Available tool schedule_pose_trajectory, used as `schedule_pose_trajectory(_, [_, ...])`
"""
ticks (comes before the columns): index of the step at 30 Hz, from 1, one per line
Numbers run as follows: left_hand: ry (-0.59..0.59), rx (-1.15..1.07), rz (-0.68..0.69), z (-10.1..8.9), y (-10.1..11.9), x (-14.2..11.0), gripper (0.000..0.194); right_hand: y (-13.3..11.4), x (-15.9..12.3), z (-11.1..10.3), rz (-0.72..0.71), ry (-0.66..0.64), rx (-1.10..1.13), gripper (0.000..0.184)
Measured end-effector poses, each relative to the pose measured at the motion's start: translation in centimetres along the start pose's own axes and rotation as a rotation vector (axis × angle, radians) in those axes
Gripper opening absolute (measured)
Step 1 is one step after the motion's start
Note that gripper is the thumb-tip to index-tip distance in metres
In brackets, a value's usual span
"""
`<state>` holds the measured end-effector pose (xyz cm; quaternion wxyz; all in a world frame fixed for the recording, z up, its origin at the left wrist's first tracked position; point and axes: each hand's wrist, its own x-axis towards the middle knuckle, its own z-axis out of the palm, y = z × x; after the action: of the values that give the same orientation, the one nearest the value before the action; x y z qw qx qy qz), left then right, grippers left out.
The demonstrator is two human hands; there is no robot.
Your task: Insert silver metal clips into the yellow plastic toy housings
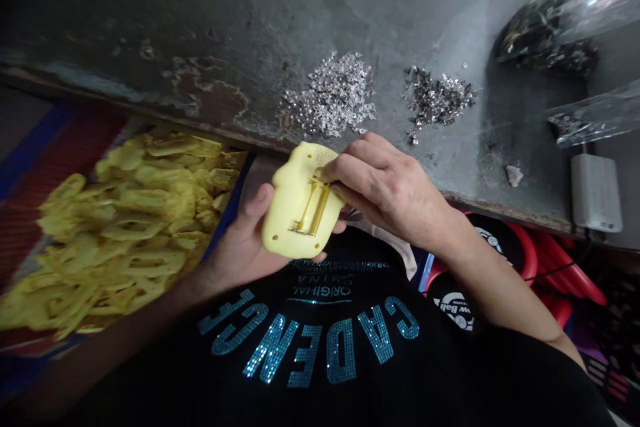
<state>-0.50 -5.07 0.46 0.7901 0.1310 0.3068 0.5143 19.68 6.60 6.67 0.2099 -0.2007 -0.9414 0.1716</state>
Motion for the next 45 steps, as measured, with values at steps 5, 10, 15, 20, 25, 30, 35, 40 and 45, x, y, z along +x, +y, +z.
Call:
schedule_pose_trajectory(5, [0.012,0.023,0.003,0.3,-0.3,-0.3,0.069,-0.6,0.1,-0.5,-0.054,-0.072,-0.041,0.023])
schedule_pose_trajectory(10, [0.006,0.048,-0.012,0.6,-0.4,-0.4,0.071,-0.8,0.0,-0.8,-0.095,-0.103,-0.082,0.027])
schedule_pose_trajectory(15, [-0.012,0.058,-0.01,0.9,-0.4,-0.3,0.064,-1.2,-0.3,-0.9,-0.118,-0.101,-0.116,0.029])
schedule_pose_trajectory(20, [-0.043,0.018,0.0,0.9,-0.5,-0.3,0.058,-1.3,-0.8,-0.9,-0.113,-0.059,-0.119,0.023])
schedule_pose_trajectory(25, [-0.071,-0.007,0.039,0.3,-1.0,-0.2,0.061,-1.5,-1.8,-0.2,-0.079,0.103,-0.118,0.012])
schedule_pose_trajectory(30, [-0.07,0.036,0.092,-0.2,-1.2,-0.2,0.059,-1.3,-2.5,0.6,0.002,0.216,-0.034,0.014])
schedule_pose_trajectory(35, [-0.006,0.161,0.304,-0.4,-1.7,-0.3,0.049,-0.4,-1.8,0.8,0.151,0.103,0.235,0.043])
schedule_pose_trajectory(40, [-0.043,0.289,0.418,-0.4,-1.7,-0.9,0.057,-0.1,-0.9,1.6,0.17,0.085,0.361,0.046])
schedule_pose_trajectory(45, [0.091,0.44,0.439,-0.8,-1.1,-1.9,0.056,-0.4,-0.6,3.5,0.118,0.209,0.355,0.049])
